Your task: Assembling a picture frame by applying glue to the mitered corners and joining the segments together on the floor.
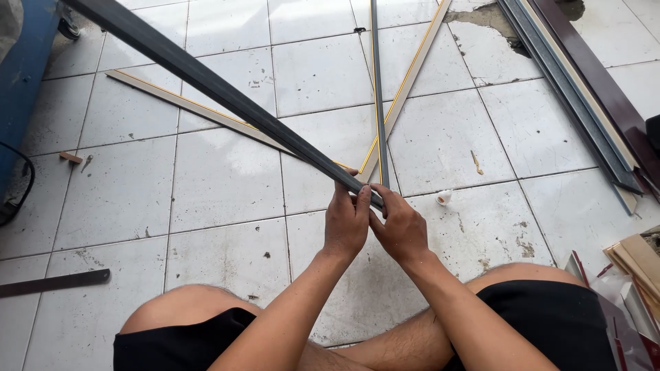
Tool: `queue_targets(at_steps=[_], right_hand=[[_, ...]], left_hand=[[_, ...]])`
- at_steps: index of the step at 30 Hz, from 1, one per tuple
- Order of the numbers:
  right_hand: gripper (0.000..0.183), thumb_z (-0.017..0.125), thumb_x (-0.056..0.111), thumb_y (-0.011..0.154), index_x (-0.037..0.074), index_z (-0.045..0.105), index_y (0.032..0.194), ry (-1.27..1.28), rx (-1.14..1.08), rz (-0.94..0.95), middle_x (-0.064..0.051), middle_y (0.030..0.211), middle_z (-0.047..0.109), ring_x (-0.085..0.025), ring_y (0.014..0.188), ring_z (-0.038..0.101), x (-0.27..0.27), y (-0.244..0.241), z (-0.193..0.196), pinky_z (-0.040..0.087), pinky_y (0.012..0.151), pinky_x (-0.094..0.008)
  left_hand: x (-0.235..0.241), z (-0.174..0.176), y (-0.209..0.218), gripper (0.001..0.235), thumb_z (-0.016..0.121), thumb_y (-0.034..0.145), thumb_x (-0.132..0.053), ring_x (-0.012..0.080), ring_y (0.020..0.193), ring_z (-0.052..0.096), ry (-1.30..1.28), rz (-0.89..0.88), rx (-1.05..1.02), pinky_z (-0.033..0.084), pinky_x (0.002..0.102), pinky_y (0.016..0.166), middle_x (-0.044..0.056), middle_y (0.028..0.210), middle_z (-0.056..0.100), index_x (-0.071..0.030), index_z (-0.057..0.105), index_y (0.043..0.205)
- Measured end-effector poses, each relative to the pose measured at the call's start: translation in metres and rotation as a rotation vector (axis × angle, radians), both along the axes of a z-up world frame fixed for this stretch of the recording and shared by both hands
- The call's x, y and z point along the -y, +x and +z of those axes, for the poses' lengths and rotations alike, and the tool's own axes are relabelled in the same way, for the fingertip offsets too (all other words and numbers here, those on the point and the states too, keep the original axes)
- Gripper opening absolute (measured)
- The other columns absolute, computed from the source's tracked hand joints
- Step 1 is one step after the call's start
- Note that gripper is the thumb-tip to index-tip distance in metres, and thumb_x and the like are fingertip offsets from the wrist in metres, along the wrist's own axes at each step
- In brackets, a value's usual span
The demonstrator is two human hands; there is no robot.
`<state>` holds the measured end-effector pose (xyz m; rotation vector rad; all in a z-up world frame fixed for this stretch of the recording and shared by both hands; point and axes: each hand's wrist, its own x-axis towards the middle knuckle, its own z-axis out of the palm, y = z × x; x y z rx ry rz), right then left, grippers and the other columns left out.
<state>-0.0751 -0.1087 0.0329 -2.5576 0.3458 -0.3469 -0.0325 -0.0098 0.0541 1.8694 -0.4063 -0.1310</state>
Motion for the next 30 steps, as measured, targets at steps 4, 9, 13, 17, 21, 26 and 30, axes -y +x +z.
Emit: queue_targets(at_steps=[4,9,13,17,21,26,30], right_hand=[[0.025,0.042,0.031,0.09,0.017,0.053,0.108,-0.028,0.015,-0.027,-0.007,0.059,0.054,-0.026,0.055,0.061,0.014,0.003,-0.009,0.053,0.05,-0.04],[0.03,0.036,0.033,0.088,0.015,0.047,0.108,0.167,0.041,-0.005,-0.011,0.054,0.054,-0.032,0.054,0.06,0.017,0.001,-0.006,0.049,0.052,-0.043],[0.031,0.034,0.033,0.087,0.015,0.048,0.107,0.344,0.064,-0.012,-0.013,0.055,0.054,-0.029,0.054,0.058,0.027,0.005,-0.032,0.049,0.055,-0.041],[0.034,0.035,0.035,0.085,0.017,0.048,0.11,0.485,0.07,-0.005,-0.014,0.059,0.052,-0.029,0.06,0.055,0.029,0.004,-0.045,0.046,0.061,-0.043],[0.031,0.04,0.039,0.086,0.009,0.045,0.078,0.678,-0.005,0.032,-0.005,0.055,0.046,-0.016,0.054,0.044,0.008,0.003,-0.007,0.039,0.052,-0.032],[0.028,0.043,0.035,0.084,0.008,0.048,0.084,0.739,-0.125,0.059,-0.006,0.064,0.048,-0.018,0.062,0.047,0.004,0.004,-0.008,0.041,0.056,-0.033],[0.026,0.047,0.032,0.082,0.007,0.051,0.09,0.814,-0.276,0.097,-0.008,0.076,0.051,-0.022,0.072,0.051,0.0,0.006,-0.008,0.045,0.062,-0.035]], left_hand=[[0.0,0.026,-0.005,0.047,0.031,0.092,-0.034,0.0421,0.099,0.055,0.052,-0.17,0.084,0.047,0.057,0.079,0.023,0.109,0.055,-0.009,0.029,0.131],[-0.001,0.015,0.003,0.063,0.016,0.088,-0.051,0.0391,0.108,0.048,-0.005,-0.11,-0.038,0.045,0.054,0.084,0.02,0.122,0.041,-0.01,0.021,0.135],[-0.003,0.004,0.009,0.06,0.016,0.089,-0.048,0.0403,0.109,0.047,0.016,-0.064,-0.072,0.045,0.054,0.084,0.02,0.123,0.039,-0.009,0.021,0.134],[-0.001,0.002,0.009,0.059,0.02,0.088,-0.048,0.038,0.111,0.047,0.065,-0.034,-0.049,0.046,0.051,0.084,0.019,0.121,0.04,-0.008,0.024,0.132],[-0.002,-0.004,0.008,0.048,0.032,0.091,-0.036,0.0394,0.107,0.047,0.126,-0.114,0.193,0.041,0.052,0.087,0.018,0.113,0.045,-0.007,0.032,0.129],[0.004,-0.008,0.004,0.046,0.044,0.088,-0.036,0.0315,0.107,0.05,0.22,-0.236,0.352,0.036,0.047,0.095,0.012,0.11,0.051,-0.013,0.038,0.128],[0.006,-0.019,0.004,0.05,0.051,0.085,-0.037,0.0275,0.106,0.053,0.299,-0.297,0.388,0.032,0.046,0.1,0.01,0.109,0.053,-0.016,0.039,0.128]])
